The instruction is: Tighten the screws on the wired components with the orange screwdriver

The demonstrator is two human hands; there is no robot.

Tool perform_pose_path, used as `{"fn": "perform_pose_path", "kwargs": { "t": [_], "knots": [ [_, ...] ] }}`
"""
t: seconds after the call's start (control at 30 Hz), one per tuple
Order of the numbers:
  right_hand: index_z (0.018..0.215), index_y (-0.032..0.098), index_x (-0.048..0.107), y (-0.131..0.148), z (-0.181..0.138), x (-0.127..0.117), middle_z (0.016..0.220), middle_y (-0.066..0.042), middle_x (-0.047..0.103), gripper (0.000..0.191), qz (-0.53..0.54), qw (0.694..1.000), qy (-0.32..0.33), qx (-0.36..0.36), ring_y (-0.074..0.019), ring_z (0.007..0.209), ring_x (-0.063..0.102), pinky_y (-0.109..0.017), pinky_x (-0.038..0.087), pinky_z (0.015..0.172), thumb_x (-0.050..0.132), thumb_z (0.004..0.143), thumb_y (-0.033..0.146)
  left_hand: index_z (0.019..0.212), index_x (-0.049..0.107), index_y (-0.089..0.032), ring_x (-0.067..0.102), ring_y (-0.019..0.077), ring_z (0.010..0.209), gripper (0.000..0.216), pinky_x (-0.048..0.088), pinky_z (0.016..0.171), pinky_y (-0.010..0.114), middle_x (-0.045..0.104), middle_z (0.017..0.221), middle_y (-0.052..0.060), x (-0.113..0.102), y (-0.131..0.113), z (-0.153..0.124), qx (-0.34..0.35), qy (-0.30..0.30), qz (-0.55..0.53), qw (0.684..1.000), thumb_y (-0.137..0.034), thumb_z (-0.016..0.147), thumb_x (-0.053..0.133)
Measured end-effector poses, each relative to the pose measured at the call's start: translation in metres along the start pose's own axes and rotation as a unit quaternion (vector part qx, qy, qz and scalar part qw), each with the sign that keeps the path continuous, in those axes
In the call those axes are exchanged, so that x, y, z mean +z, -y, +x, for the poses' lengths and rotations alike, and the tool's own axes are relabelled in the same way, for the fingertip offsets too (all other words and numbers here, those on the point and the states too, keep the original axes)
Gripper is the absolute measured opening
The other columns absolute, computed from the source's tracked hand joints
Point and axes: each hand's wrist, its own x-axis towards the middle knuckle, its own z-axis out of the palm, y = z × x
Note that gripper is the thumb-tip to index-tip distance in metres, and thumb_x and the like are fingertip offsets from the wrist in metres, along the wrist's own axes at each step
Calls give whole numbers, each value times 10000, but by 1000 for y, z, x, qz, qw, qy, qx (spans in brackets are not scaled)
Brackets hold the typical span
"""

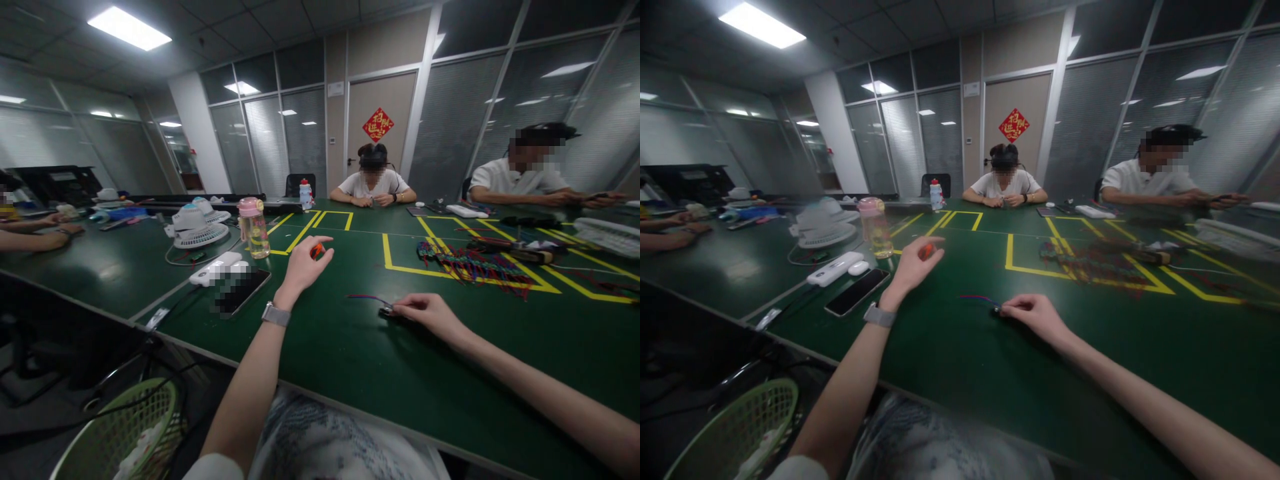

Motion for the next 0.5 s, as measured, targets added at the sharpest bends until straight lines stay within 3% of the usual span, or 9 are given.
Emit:
{"fn": "perform_pose_path", "kwargs": {
  "t": [0.17, 0.27, 0.37, 0.5],
  "knots": [
    [792, 224, 761, -52, -29, -89, 921, -102, 731, 289, -33, 990, -98, 92, -285, 947, 643, -356, 457, 864, 691, 644, 462, 1059, 627, -228, 575, 145, 839, 265, 443, 802, 282, 634, 924, 17, 0, 4, -1, 7, -4, 3, 1000, -336, 844, 517],
    [759, 247, 775, -79, -46, -135, 970, -140, 718, 249, -42, 975, -170, 138, -313, 1015, 613, -379, 435, 873, 724, 602, 433, 1062, 627, -231, 580, 145, 837, 268, 450, 800, 285, 637, 928, 17, 2, 5, -2, 2, -1, 5, 1000, -339, 843, 517],
    [733, 258, 779, -94, -57, -164, 1014, -166, 701, 228, -63, 956, -223, 181, -316, 1012, 606, -399, 407, 868, 753, 554, 397, 1068, 627, -234, 583, 149, 845, 273, 456, 800, 290, 640, 935, 18, 3, 6, -2, -10, 8, 8, 1000, -342, 841, 519],
    [668, 277, 770, -101, -58, -178, 963, -163, 712, 210, -73, 938, -282, 186, -333, 1009, 599, -431, 393, 869, 737, 524, 426, 1066, 628, -237, 586, 152, 842, 274, 454, 809, 297, 645, 912, 17, 3, 6, -2, -18, 13, 13, 1000, -344, 843, 512]
  ]
}}
